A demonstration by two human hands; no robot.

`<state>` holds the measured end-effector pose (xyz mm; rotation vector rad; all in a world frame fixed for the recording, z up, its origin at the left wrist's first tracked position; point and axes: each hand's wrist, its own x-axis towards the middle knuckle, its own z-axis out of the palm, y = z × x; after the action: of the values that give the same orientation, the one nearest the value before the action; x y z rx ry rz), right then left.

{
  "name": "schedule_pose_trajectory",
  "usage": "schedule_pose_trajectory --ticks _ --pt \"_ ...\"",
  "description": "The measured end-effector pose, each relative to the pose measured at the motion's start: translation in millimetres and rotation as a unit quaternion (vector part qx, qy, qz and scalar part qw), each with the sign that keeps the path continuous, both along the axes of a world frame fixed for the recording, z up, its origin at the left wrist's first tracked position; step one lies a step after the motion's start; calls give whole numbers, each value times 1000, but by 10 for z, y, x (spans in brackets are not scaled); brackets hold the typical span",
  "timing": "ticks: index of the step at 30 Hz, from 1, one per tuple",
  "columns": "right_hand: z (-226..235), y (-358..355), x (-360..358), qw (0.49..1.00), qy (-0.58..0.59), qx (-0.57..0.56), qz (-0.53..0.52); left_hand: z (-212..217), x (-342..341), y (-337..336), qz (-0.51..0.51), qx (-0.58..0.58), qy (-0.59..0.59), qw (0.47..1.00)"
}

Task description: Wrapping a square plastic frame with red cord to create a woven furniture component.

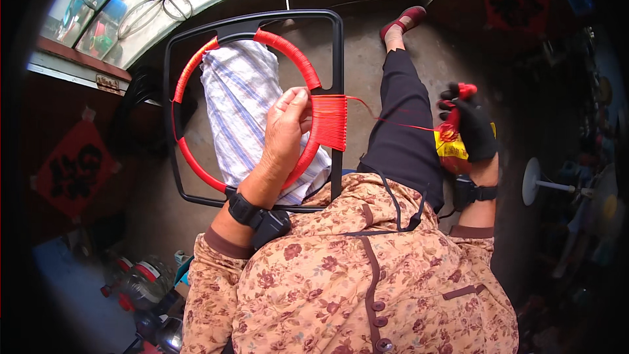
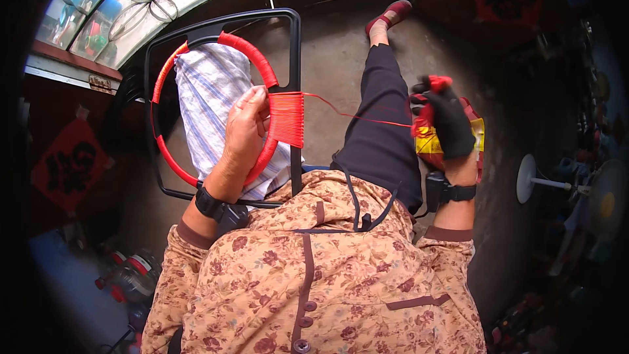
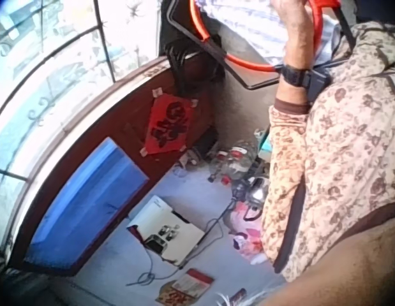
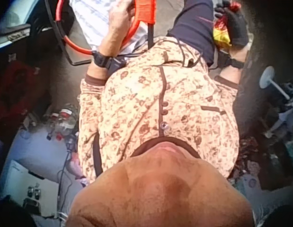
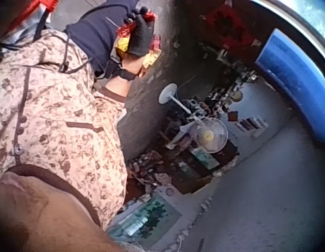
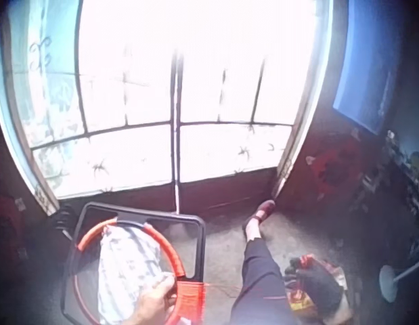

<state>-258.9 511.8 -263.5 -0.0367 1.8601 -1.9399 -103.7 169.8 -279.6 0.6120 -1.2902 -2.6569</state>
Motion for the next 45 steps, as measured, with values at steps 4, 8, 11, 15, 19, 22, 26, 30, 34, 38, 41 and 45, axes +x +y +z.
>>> schedule_pose_trajectory --ticks 4,8,11,15,19,22,26,30,34,38,41,45 --pt "260 -1089 481 850 159 220 451 -3 8 21 -5 -60 11 998" --pt "-21 -1766 533 909 50 79 406 -26 22 17 -26 -91 -7 995" --pt "-152 -1913 395 930 176 81 313 -9 25 26 -7 -124 -13 992" --pt "43 -1842 287 971 203 -25 120 80 32 93 152 -299 59 940" --pt "384 -1815 424 882 449 92 109 226 84 109 228 -530 157 802" --pt "472 -2081 553 744 632 127 177 303 128 114 192 -612 239 729" --pt "358 -2089 503 833 527 -42 161 280 109 125 236 -555 202 772" --pt "153 -1330 153 787 554 214 168 172 0 85 170 -328 30 929" --pt "-153 -740 -224 942 302 149 14 93 -20 66 102 -169 37 980" --pt "-323 -225 -415 972 166 59 -156 70 -14 57 84 -115 38 989" --pt "-459 -182 -510 920 -80 -362 -124 62 -19 51 77 -89 31 993" --pt "-469 -708 -410 949 37 -313 14 54 -28 40 68 -70 34 995"
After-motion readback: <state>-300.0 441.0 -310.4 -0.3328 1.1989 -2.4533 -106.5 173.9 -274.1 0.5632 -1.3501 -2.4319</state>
